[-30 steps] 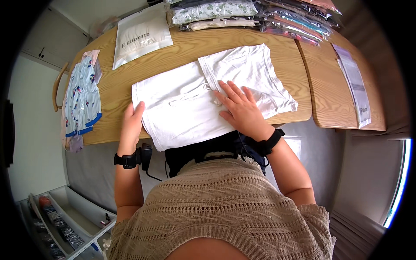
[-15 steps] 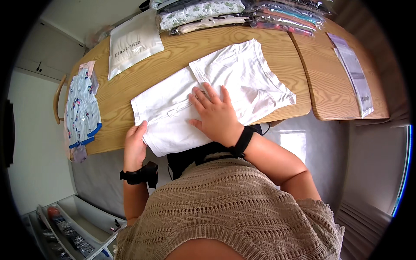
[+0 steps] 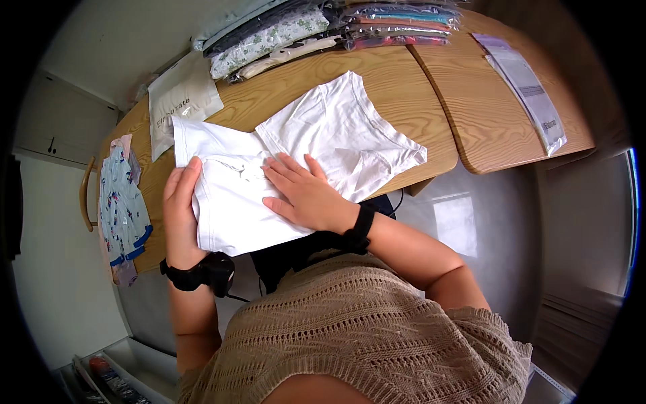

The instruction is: Folding and packaging shirts and shorts into plastic bags.

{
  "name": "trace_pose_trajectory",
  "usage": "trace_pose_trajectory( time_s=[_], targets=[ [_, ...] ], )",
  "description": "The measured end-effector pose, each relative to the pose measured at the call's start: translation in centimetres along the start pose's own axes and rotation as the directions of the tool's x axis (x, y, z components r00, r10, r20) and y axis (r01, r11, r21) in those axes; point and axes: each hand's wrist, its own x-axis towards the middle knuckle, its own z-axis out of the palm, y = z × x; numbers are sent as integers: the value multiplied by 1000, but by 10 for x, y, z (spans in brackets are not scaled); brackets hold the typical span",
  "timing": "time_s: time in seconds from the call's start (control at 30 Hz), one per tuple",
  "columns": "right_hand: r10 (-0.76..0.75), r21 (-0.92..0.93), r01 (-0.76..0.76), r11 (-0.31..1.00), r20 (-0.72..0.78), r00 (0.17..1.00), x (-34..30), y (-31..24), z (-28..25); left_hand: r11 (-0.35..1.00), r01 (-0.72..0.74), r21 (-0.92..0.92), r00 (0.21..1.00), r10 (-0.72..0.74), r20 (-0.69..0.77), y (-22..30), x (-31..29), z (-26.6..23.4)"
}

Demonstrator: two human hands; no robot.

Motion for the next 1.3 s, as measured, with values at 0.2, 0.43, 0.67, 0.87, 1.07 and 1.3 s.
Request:
trace_pose_trajectory(
  time_s=[0.2, 0.43, 0.67, 0.87, 1.07, 1.3],
  targets=[
    [210, 982, -31, -185, 70, 975, -4, 30, -17, 995, 66, 71, 948, -84, 307, 3, 47, 89],
    [84, 798, 140, -585, -112, 990, -31, 94, 32, 952, 79, 295, 861, -215, 461, -78, 89, 180],
    [94, 544, 108, -832, -53, 994, -21, 72, 5, 876, 233, 423, 702, -453, 550, -79, 89, 176],
    [73, 455, 101, -885, -79, 994, -22, 92, 28, 555, -719, 418, 556, 97, 826, -60, 46, 102],
    [248, 687, 25, -727, 228, 942, -23, 64, -14, 241, -864, 442, 460, 22, 887, -92, 11, 57],
    [377, 725, 82, -684, 255, 890, -30, 69, -35, 65, -881, 470, 470, -15, 883, -107, 9, 65]
  ],
)
